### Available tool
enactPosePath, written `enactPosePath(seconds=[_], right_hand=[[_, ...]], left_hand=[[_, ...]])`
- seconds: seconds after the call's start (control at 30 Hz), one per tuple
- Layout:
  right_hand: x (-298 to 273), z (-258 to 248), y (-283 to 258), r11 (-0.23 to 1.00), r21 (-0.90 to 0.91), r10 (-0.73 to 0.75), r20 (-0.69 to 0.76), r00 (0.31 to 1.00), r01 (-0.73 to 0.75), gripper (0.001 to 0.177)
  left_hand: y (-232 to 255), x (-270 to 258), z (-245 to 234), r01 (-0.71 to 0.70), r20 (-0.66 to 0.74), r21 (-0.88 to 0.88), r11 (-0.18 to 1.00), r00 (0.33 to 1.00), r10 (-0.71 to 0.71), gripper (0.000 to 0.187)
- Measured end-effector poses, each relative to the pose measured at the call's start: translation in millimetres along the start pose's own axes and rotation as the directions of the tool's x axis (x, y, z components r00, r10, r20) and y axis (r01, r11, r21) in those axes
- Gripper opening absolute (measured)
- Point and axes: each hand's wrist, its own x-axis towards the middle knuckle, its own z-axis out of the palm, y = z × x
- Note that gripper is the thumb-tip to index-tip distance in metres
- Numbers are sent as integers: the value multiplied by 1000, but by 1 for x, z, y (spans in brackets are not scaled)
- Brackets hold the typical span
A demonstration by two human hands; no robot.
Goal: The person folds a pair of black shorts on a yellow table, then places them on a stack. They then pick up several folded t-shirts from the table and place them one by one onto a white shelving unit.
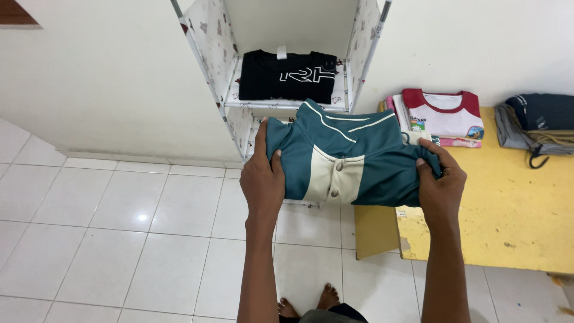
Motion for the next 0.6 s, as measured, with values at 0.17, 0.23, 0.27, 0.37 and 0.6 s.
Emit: enactPosePath(seconds=[0.17, 0.23, 0.27, 0.37, 0.6], right_hand=[[13, 14, 5, 997, 26, -67, 47, 997, 66, 34], [17, 19, 8, 997, 45, -67, 66, 996, 64, 35], [18, 22, 9, 996, 55, -67, 72, 995, 63, 36], [19, 30, 10, 997, 47, -61, 96, 994, 56, 34], [20, 71, -3, 997, 75, -36, 94, 995, 29, 36]], left_hand=[[1, 4, -10, 62, -32, 14, 998, 998, -62, 64], [-1, 3, -11, 101, -41, 7, 995, 994, -101, 64], [-2, 3, -12, 118, -45, 3, 993, 992, -118, 64], [-11, 3, -14, 26, -115, -3, 1000, 993, -27, 65], [-41, 33, -28, 97, -56, -7, 995, 994, -97, 62]])
